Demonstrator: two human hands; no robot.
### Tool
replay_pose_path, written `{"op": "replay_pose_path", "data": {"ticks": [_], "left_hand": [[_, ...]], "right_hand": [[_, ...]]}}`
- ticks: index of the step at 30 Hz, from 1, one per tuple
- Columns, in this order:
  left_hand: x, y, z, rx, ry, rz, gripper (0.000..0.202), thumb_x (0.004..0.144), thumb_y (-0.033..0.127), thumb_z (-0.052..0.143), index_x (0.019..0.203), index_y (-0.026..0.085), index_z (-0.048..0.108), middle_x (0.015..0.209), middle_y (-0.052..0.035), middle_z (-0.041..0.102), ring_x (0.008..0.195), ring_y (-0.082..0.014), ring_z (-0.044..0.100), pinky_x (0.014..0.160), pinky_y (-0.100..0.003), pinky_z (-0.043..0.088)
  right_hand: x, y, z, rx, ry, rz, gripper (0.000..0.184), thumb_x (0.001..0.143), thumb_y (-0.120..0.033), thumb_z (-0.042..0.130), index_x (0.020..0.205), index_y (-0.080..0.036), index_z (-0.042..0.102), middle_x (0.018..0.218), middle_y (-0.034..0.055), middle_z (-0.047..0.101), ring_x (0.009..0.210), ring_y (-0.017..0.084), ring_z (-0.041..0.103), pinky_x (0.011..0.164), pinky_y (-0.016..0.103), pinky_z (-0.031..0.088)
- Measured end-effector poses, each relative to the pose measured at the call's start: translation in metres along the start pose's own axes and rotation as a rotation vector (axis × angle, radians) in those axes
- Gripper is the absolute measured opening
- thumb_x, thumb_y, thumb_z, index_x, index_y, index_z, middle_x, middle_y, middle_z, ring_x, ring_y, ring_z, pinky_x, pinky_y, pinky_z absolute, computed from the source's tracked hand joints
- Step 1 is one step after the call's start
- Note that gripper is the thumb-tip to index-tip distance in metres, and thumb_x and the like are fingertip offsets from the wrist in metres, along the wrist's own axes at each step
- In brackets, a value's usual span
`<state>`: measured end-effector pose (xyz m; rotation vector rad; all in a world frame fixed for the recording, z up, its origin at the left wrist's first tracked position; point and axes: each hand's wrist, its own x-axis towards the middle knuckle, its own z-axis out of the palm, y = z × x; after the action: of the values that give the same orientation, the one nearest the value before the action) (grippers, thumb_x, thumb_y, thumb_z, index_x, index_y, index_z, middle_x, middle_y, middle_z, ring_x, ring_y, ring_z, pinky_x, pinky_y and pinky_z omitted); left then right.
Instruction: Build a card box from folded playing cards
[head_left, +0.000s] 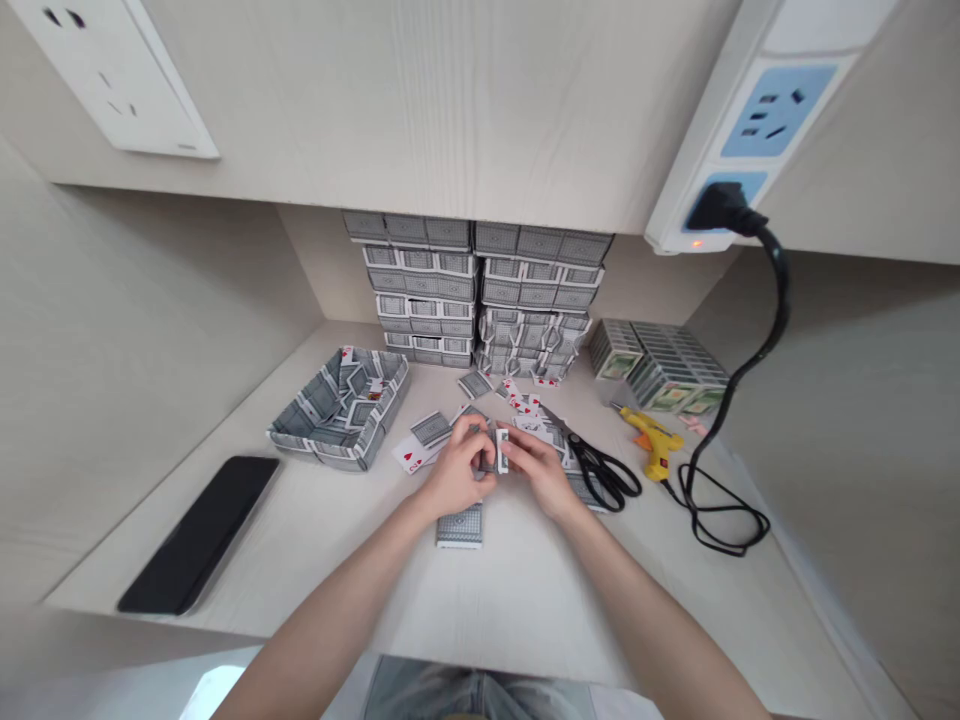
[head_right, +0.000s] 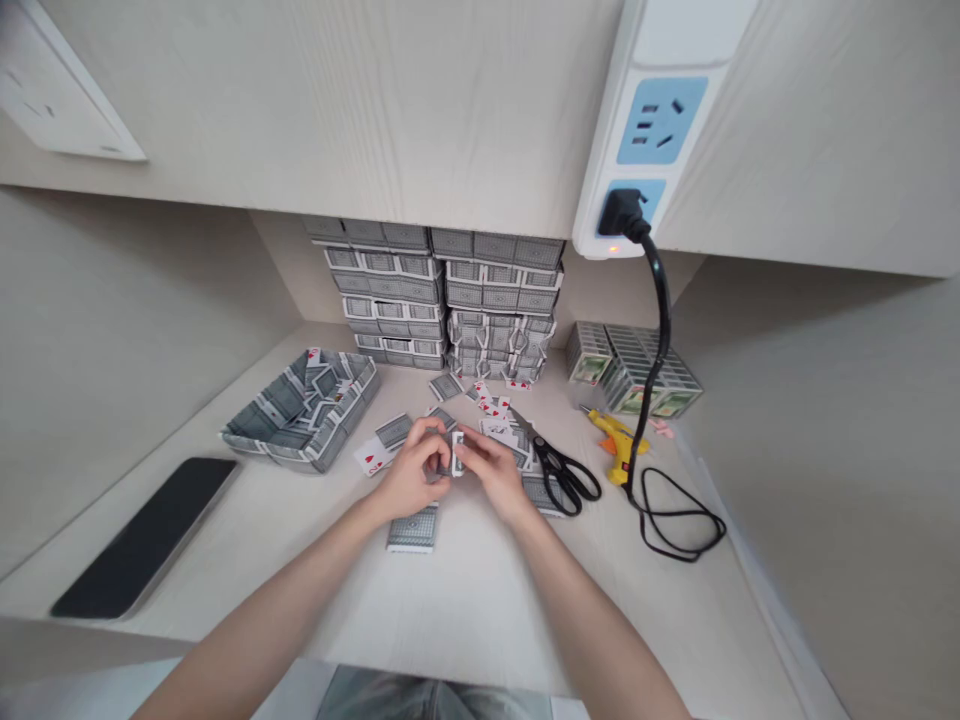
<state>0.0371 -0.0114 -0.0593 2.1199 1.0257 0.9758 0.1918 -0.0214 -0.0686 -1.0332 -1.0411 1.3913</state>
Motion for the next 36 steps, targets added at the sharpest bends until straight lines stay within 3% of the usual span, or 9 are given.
{"op": "replay_pose_path", "data": {"ticks": [10,20,28,36], "left_hand": [[-0.0006,0.0019,0.001,-0.075,-0.005,0.017,0.02,0.06,0.005,0.052,0.074,0.017,0.046,0.106,-0.0039,0.036,0.059,-0.0043,0.041,0.058,-0.022,0.042],[0.0008,-0.0002,0.0012,-0.071,0.011,-0.005,0.025,0.056,0.003,0.053,0.076,0.017,0.045,0.108,-0.0034,0.036,0.054,-0.0023,0.039,0.056,-0.021,0.041],[-0.0003,0.0003,0.0005,-0.059,0.005,-0.013,0.027,0.056,0.003,0.053,0.076,0.017,0.043,0.107,-0.0032,0.036,0.054,-0.0023,0.039,0.056,-0.021,0.041],[-0.0001,0.0001,0.0009,-0.083,0.041,-0.037,0.057,0.056,0.004,0.055,0.107,0.021,0.036,0.105,-0.003,0.042,0.06,-0.0052,0.044,0.06,-0.022,0.042]], "right_hand": [[-0.0016,-0.0035,0.0031,-0.017,-0.03,0.004,0.036,0.066,-0.035,0.068,0.1,-0.023,0.065,0.099,0.003,0.066,0.087,0.02,0.059,0.079,0.034,0.045],[-0.0003,0.0005,0.0017,0.117,-0.032,0.031,0.03,0.068,-0.034,0.066,0.096,-0.024,0.063,0.096,0.0024,0.065,0.081,0.018,0.059,0.071,0.03,0.046],[0.0009,0.0031,0.001,0.044,-0.044,0.023,0.033,0.066,-0.036,0.068,0.096,-0.022,0.064,0.096,0.0031,0.065,0.078,0.018,0.059,0.066,0.028,0.046],[0.0008,0.001,-0.0006,0.063,-0.064,0.026,0.033,0.065,-0.034,0.068,0.096,-0.023,0.063,0.096,0.0032,0.065,0.084,0.019,0.058,0.069,0.03,0.046]]}}
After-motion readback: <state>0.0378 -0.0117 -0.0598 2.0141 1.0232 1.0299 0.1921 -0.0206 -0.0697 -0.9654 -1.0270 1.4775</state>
